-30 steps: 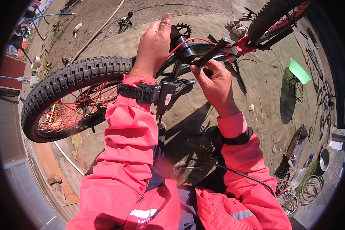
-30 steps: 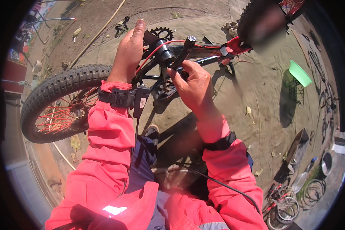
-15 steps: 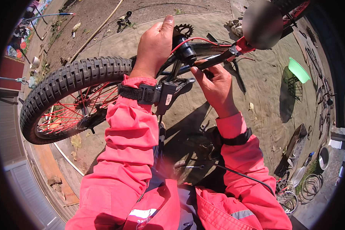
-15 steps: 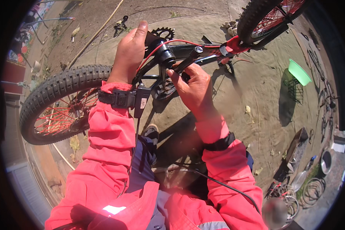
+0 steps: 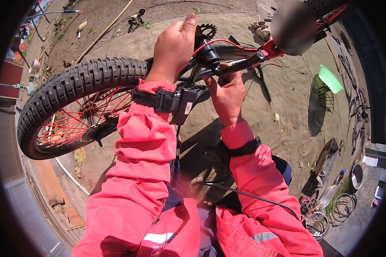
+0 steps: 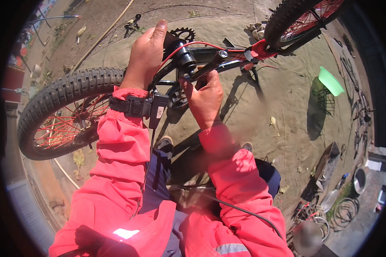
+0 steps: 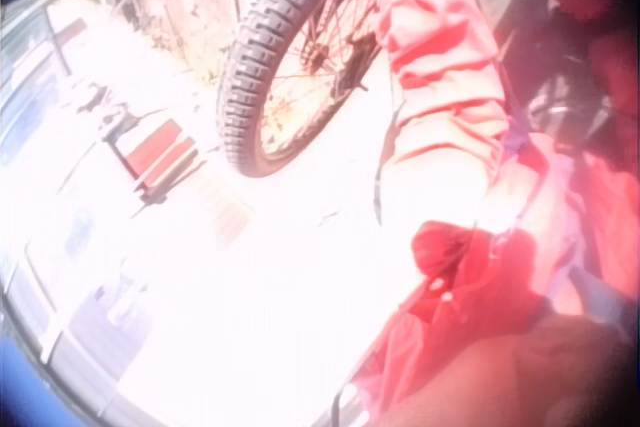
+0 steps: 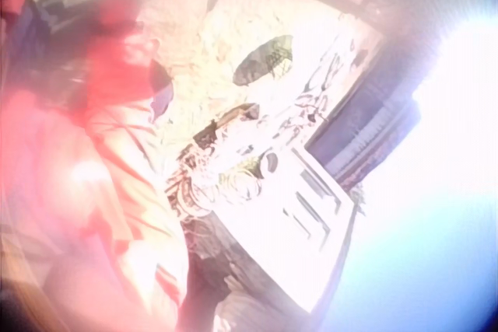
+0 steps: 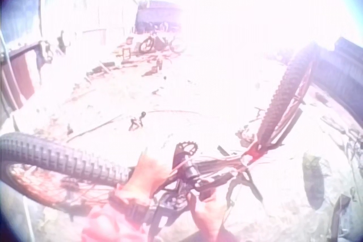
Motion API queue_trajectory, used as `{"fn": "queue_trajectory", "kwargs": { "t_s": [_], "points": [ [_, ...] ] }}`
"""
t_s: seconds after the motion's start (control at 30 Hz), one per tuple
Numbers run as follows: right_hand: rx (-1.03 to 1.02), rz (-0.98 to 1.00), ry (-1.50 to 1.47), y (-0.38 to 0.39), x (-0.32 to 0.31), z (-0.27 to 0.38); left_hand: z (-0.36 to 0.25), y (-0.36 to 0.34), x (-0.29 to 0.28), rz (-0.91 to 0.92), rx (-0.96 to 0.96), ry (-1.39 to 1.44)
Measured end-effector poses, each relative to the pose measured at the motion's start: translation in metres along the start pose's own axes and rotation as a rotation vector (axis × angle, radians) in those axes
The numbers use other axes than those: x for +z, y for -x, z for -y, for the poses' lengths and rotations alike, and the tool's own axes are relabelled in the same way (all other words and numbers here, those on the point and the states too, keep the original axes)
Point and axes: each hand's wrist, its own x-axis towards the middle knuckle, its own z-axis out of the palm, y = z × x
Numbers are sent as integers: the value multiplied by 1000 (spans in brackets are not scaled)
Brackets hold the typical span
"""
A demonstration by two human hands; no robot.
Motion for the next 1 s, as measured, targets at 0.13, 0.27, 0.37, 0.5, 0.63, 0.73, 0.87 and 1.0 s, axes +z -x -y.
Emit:
{"fn": "queue_trajectory", "kwargs": {
  "t_s": [0.13, 0.27, 0.37, 0.5, 0.63, 0.73, 0.87, 1.0],
  "points": [
    [-65, -64, -45, -1, 12, -9, -2, 1, -1, 4, -8, -12],
    [-66, -36, -5, -1, 14, -9, -1, 3, 1, -35, 8, -10],
    [-83, -46, 20, 0, 14, -9, -1, 2, 2, -39, 17, -10],
    [-68, -70, 118, 0, 12, -8, 0, 1, 2, -16, -10, -25],
    [-63, -78, 100, 0, 12, -7, 0, 2, 2, -18, -14, -23],
    [13, -78, 236, 0, 10, -4, 0, 2, 2, -19, -15, -45],
    [40, -102, 244, 0, 13, 2, 0, 2, 1, -7, -25, -17],
    [-81, -136, 241, 4, 16, 6, 1, 1, 2, -9, -16, -25]
  ]
}}
